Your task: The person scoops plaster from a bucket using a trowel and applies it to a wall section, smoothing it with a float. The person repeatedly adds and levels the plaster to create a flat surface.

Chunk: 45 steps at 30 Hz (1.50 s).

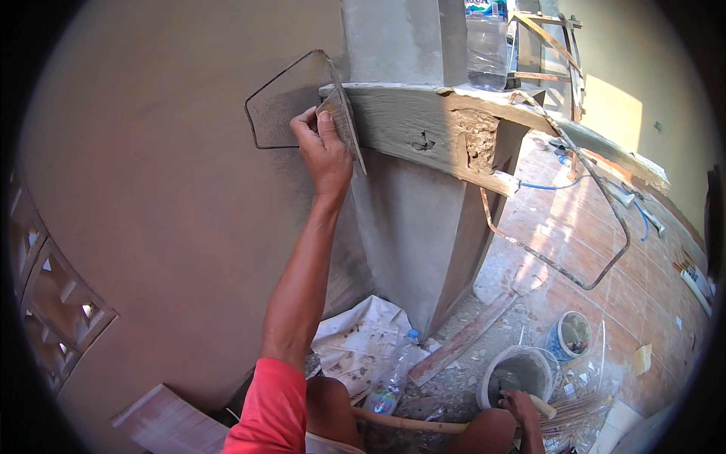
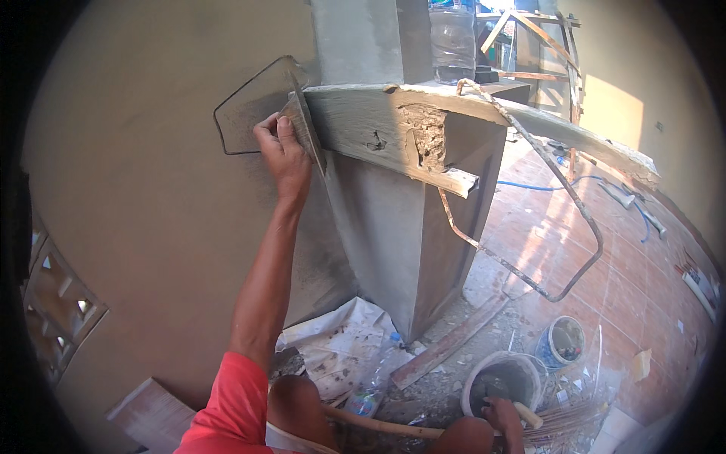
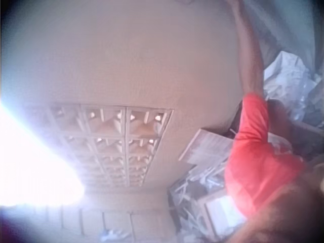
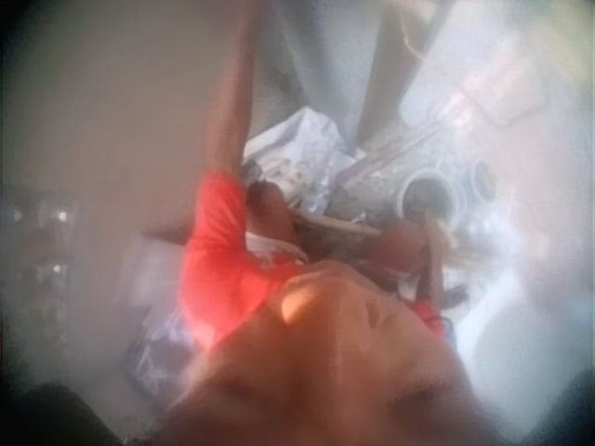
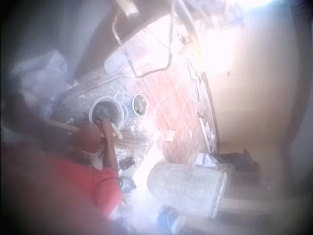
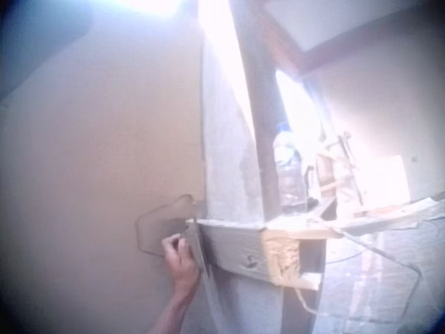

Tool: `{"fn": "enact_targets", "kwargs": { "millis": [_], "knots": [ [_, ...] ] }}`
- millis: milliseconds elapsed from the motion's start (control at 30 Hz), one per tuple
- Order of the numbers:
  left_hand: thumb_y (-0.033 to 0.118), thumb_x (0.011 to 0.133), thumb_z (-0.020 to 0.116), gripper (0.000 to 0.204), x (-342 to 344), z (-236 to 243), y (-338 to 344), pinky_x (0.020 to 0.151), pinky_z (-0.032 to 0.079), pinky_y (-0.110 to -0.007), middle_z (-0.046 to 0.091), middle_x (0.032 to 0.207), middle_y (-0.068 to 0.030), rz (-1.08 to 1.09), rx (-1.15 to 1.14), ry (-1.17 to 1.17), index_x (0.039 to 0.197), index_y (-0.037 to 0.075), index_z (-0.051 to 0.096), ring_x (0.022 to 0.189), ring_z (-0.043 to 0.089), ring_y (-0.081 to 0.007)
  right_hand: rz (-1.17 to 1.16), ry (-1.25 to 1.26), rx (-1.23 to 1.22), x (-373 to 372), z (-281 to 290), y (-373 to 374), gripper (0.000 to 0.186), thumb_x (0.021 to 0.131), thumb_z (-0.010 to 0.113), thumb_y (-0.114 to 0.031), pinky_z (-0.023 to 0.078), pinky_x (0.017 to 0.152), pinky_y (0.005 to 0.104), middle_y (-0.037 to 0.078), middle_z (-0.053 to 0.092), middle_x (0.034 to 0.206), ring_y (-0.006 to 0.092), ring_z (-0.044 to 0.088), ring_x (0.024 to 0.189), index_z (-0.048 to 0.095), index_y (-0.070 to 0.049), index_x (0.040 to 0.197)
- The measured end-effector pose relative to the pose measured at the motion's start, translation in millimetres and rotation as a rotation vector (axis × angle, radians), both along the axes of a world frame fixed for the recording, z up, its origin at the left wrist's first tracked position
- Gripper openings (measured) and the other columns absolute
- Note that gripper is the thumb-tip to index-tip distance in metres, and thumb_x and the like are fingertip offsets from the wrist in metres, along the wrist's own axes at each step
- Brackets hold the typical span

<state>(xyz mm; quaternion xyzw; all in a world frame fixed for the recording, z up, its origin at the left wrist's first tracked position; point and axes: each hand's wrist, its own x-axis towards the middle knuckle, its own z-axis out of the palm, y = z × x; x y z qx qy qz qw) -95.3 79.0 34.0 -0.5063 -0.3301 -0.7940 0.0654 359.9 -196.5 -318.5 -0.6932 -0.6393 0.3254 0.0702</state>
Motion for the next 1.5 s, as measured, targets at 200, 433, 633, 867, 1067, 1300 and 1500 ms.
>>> {"fn": "enact_targets", "kwargs": {
  "millis": [200, 433, 633, 867, 1067, 1300, 1500],
  "knots": [
    [0.022, 0.100, 0.048, 0.032, 60.0, -11.4, -37.7, 0.086, 0.045, -0.032, 0.055, 0.106, -0.0147, -0.101, 0.076, 0.186, 0.116, -0.005, 0.043, 0.098, 0.054, -0.0180, 0.044, -0.012, 0.052, 9.9, -17.7, 0.8, 0.040, 0.076, 0.070, -0.025, 0.050, 0.075, 0.0402, 0.024, 0.066, 0.088, 0.0384, 0.065, 0.081, 0.067, -0.006, 0.111],
    [0.008, 0.087, 0.064, 0.038, 146.5, -38.0, -95.5, 0.070, 0.052, -0.037, 0.058, 0.098, -0.0269, -0.368, 0.256, 0.287, 0.115, -0.006, 0.042, 0.080, 0.064, -0.0362, 0.075, 0.006, 0.077, 0.1, -12.1, 9.8, 0.035, 0.077, 0.068, -0.024, 0.050, 0.084, 0.0463, 0.023, 0.066, 0.095, 0.0405, 0.064, 0.090, 0.069, -0.010, 0.109],
    [0.022, 0.099, 0.049, 0.033, 75.4, -23.8, -85.3, 0.082, 0.046, -0.031, 0.054, 0.102, -0.0128, -0.353, 0.088, 0.058, 0.118, -0.004, 0.042, 0.094, 0.053, -0.0151, 0.028, 0.038, 0.046, 2.1, -5.8, 2.2, 0.035, 0.077, 0.068, -0.024, 0.050, 0.084, 0.0458, 0.022, 0.067, 0.094, 0.0403, 0.064, 0.089, 0.069, -0.010, 0.110],
    [0.026, 0.099, 0.048, 0.033, -2.2, 7.3, -0.6, 0.080, 0.046, -0.034, 0.057, 0.098, -0.0154, 0.094, 0.020, -0.007, 0.114, -0.003, 0.044, 0.088, 0.057, -0.0197, 0.033, -0.041, 0.064, 1.4, 1.2, -1.8, 0.037, 0.079, 0.067, -0.026, 0.050, 0.081, 0.0438, 0.023, 0.067, 0.092, 0.0384, 0.064, 0.086, 0.068, -0.009, 0.111],
    [0.025, 0.100, 0.047, 0.032, 45.1, 4.0, -32.3, 0.084, 0.045, -0.031, 0.056, 0.101, -0.0125, -0.062, 0.006, 0.096, 0.114, -0.004, 0.044, 0.093, 0.054, -0.0165, 0.023, -0.016, 0.039, 9.3, -12.8, -0.5, 0.039, 0.078, 0.069, -0.025, 0.050, 0.073, 0.0403, 0.023, 0.066, 0.082, 0.0350, 0.065, 0.076, 0.067, -0.006, 0.112],
    [0.009, 0.090, 0.060, 0.035, 142.8, -26.5, -90.0, 0.078, 0.050, -0.038, 0.058, 0.101, -0.0260, -0.349, 0.198, 0.259, 0.117, -0.007, 0.043, 0.089, 0.063, -0.0336, 0.057, -0.019, 0.074, 6.3, -11.0, 7.2, 0.036, 0.078, 0.068, -0.026, 0.050, 0.081, 0.0428, 0.022, 0.066, 0.092, 0.0384, 0.064, 0.087, 0.068, -0.010, 0.111],
    [0.015, 0.097, 0.053, 0.028, 98.6, -3.0, -125.6, 0.078, 0.047, -0.028, 0.058, 0.100, -0.0101, -0.544, 0.120, 0.093, 0.115, -0.005, 0.045, 0.088, 0.055, -0.0125, 0.002, 0.028, 0.063, 9.4, -9.0, -1.8, 0.035, 0.079, 0.067, -0.027, 0.049, 0.087, 0.0441, 0.020, 0.066, 0.100, 0.0392, 0.063, 0.096, 0.069, -0.011, 0.110]
  ]
}}
